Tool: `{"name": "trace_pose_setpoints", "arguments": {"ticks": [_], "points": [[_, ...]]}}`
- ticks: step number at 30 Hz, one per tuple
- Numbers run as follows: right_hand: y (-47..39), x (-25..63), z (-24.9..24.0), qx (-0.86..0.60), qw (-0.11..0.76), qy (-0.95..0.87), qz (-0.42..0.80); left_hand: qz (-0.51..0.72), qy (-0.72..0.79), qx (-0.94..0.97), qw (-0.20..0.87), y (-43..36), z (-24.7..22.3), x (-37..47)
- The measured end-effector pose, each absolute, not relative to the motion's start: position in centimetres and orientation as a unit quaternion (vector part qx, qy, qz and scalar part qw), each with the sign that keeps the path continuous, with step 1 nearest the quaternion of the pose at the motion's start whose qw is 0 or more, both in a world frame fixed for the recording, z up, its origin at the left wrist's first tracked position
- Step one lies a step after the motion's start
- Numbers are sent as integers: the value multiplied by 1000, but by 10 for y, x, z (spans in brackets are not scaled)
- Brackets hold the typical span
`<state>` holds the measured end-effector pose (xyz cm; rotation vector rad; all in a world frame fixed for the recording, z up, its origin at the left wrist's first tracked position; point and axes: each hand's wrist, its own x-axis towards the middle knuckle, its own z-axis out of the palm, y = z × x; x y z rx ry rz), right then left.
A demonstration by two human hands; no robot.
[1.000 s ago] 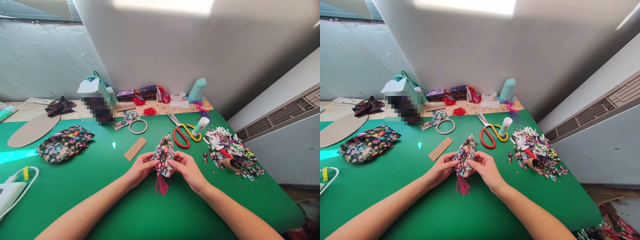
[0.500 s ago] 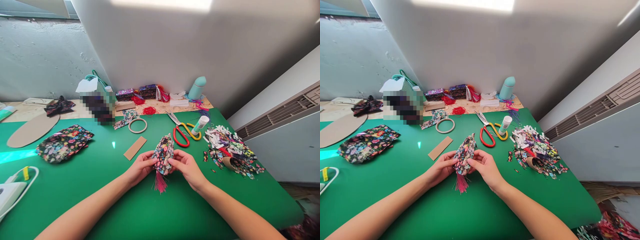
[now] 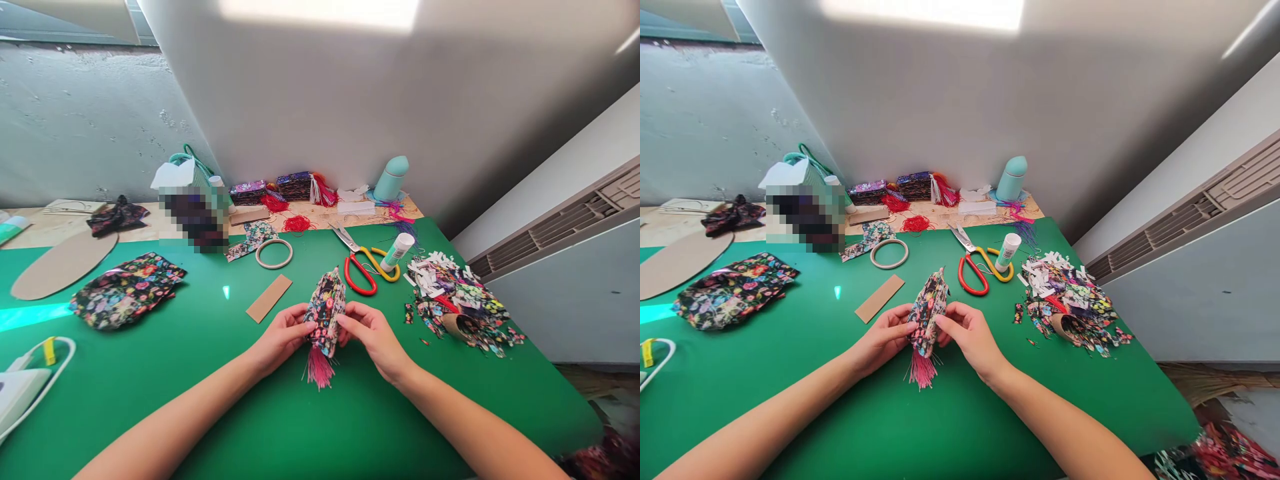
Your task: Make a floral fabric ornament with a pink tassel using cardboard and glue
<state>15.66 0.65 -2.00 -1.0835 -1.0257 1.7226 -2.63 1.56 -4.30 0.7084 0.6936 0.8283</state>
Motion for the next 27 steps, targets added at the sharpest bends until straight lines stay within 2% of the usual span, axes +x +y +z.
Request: {"name": "trace_pose_setpoints", "arguments": {"ticks": [5, 17, 27], "points": [[8, 155, -25, -424, 404, -396, 707, 386, 362, 393, 752, 12, -47, -23], [11, 153, -29, -413, 388, -307, 765, 416, 365, 320, 769, 11, -40, -22], [11, 155, -31, -423, 364, -319, 766, 423, 361, 306, 773, 11, -38, -23]]}}
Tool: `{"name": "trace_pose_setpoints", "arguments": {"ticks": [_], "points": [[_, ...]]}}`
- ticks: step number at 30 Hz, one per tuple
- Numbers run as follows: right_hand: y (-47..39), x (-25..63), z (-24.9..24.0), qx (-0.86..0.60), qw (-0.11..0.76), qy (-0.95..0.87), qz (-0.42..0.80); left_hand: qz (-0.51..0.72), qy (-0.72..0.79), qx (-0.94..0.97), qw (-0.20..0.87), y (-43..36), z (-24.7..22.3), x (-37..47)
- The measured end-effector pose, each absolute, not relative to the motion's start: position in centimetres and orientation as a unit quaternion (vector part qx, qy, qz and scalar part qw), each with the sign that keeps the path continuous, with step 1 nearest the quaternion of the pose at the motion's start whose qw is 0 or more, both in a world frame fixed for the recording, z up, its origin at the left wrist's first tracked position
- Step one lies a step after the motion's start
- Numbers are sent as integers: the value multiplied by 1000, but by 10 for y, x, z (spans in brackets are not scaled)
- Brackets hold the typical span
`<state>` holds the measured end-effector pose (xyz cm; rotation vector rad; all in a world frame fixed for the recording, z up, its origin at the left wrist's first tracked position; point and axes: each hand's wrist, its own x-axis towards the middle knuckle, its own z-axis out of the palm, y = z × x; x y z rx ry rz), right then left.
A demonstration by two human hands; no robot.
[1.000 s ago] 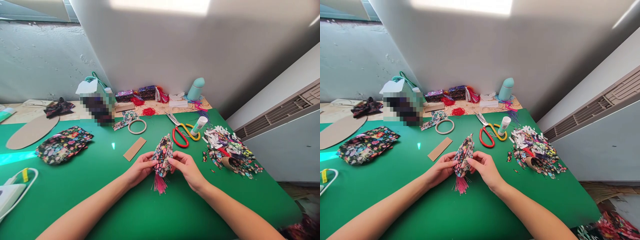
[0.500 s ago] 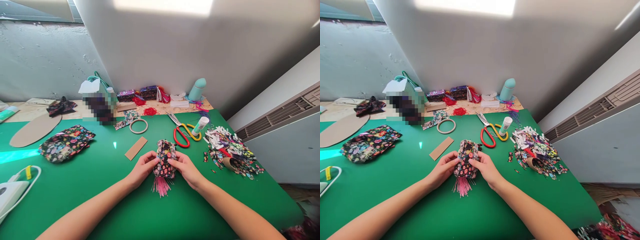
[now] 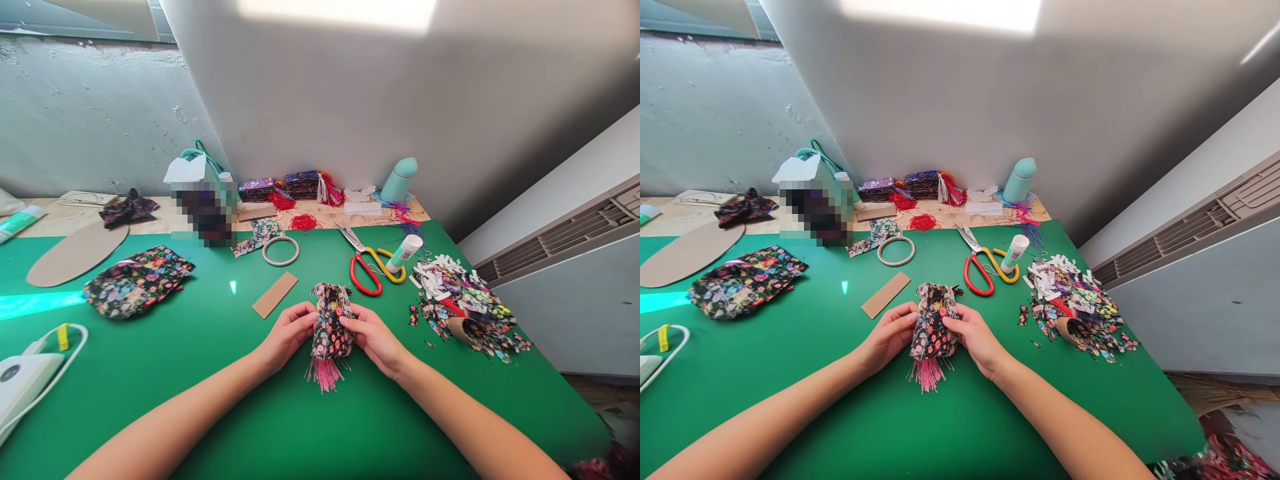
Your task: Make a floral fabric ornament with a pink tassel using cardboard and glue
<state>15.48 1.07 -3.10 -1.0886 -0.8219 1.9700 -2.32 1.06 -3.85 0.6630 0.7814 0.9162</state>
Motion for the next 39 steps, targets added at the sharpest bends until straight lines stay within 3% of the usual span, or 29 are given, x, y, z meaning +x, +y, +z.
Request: {"name": "trace_pose_setpoints", "arguments": {"ticks": [39], "points": [[11, 154, -26, -431, 350, -336, 761, 454, 321, 272, 785, 13, -38, -28]]}}
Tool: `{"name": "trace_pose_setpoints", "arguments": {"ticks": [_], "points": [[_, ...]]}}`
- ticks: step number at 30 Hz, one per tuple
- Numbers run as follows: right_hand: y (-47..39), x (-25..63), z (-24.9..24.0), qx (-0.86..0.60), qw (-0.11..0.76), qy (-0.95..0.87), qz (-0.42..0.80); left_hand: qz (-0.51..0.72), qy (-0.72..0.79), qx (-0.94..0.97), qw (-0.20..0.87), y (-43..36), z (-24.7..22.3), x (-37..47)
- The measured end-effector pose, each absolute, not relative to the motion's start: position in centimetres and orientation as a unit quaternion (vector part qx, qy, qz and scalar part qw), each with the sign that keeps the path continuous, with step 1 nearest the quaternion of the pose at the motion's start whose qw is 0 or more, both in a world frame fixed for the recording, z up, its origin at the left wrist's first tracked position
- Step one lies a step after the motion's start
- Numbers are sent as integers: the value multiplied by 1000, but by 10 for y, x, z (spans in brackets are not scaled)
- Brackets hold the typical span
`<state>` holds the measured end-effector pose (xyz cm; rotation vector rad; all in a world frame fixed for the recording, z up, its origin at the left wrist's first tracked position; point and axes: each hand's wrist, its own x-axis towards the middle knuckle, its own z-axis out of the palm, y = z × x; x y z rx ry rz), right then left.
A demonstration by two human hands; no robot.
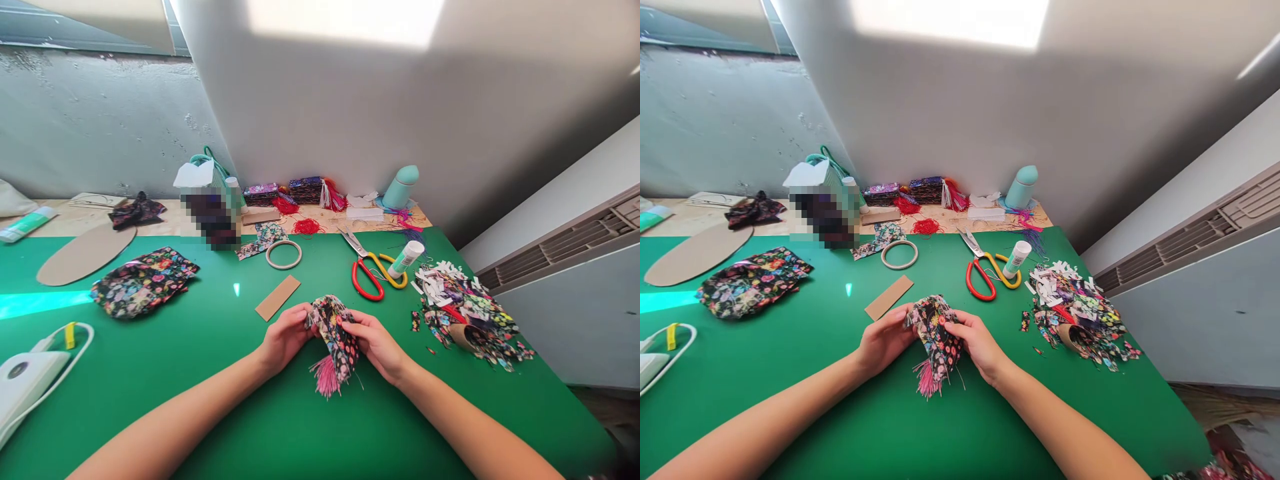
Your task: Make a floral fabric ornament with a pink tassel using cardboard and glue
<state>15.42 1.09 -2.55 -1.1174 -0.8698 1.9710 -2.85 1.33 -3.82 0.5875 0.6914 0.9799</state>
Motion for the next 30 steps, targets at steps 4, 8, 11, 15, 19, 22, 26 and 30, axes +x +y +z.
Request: {"name": "trace_pose_setpoints", "arguments": {"ticks": [4, 8, 11, 15, 19, 22, 26, 30], "points": [[10, 155, -31, -430, 349, -374, 744, 455, 332, 266, 782, 13, -38, -30], [10, 156, -34, -432, 351, -393, 732, 448, 340, 264, 784, 14, -41, -29], [10, 155, -33, -433, 354, -393, 730, 444, 346, 261, 784, 14, -41, -29], [11, 155, -32, -432, 351, -379, 739, 442, 350, 258, 785, 14, -41, -29], [11, 155, -32, -430, 350, -369, 746, 443, 348, 258, 785, 14, -41, -29], [11, 155, -31, -429, 352, -367, 747, 444, 346, 259, 785, 14, -41, -30], [11, 156, -31, -426, 351, -357, 754, 443, 341, 265, 786, 14, -41, -30], [13, 157, -30, -414, 344, -336, 773, 437, 331, 286, 785, 13, -40, -29]]}}
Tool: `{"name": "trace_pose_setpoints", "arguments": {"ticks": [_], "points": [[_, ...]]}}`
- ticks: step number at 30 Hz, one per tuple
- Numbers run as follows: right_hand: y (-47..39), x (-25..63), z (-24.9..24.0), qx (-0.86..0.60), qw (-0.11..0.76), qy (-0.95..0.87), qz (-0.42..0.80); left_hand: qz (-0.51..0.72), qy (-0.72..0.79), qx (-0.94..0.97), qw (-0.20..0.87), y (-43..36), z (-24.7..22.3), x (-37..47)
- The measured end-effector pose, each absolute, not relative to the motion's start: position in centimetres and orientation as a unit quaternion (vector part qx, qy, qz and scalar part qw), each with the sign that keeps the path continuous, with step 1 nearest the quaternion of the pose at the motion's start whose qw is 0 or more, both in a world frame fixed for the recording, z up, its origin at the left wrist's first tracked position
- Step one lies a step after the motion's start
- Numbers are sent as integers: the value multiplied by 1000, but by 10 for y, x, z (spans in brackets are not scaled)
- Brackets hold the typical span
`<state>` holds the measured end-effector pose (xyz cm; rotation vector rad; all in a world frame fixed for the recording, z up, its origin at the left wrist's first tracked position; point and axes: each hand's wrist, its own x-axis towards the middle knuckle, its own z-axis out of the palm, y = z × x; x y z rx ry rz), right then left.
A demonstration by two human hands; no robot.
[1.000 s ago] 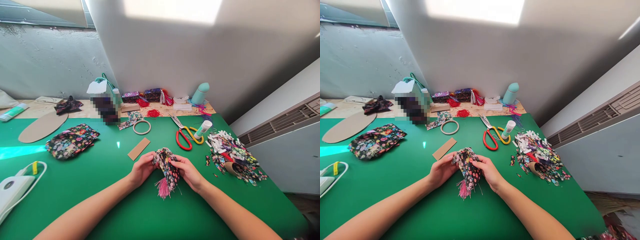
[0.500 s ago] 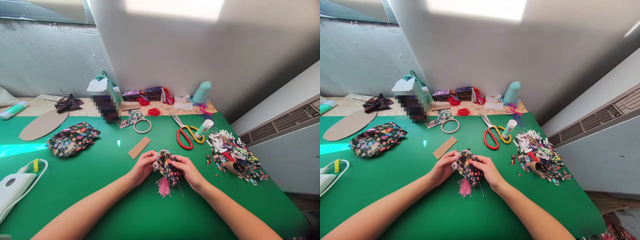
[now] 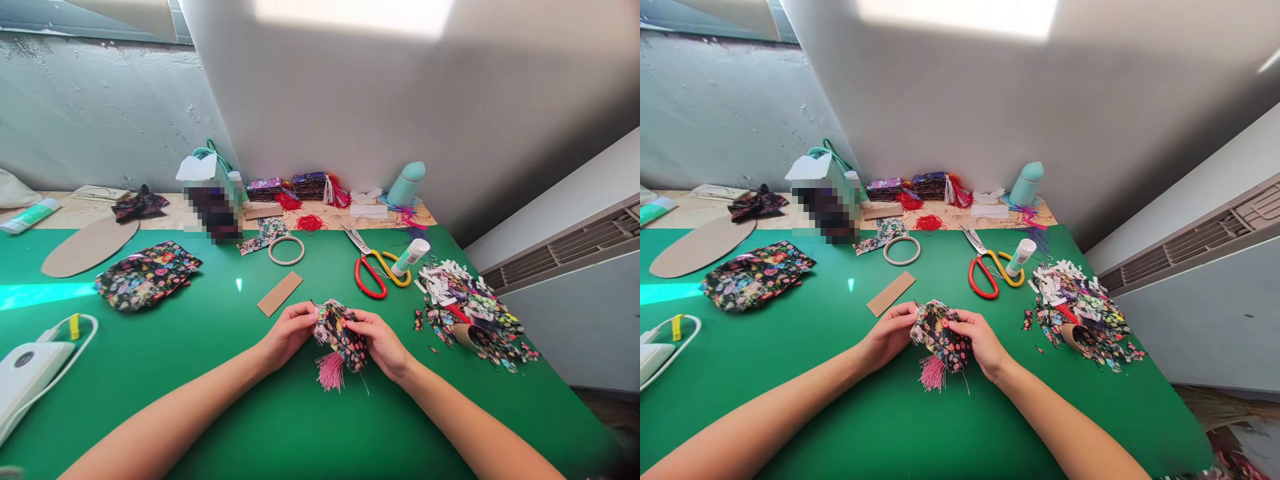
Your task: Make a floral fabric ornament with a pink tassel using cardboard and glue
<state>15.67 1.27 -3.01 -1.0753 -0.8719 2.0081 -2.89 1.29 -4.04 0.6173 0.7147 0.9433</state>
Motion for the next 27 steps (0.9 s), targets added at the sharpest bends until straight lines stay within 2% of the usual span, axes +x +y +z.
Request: {"name": "trace_pose_setpoints", "arguments": {"ticks": [13, 17, 21, 24, 27], "points": [[12, 157, -30, -364, 297, -298, 831, 440, 293, 377, 761, 12, -46, -28], [9, 158, -30, -316, 225, -250, 887, 484, 283, 405, 723, 14, -49, -27], [3, 156, -30, -262, 148, -232, 925, 444, 282, 424, 737, 13, -44, -28], [0, 158, -26, -260, 80, -301, 914, 439, 301, 414, 738, 12, -39, -29], [0, 163, -17, -344, 77, -495, 794, 435, 333, 407, 730, 14, -39, -31]]}}
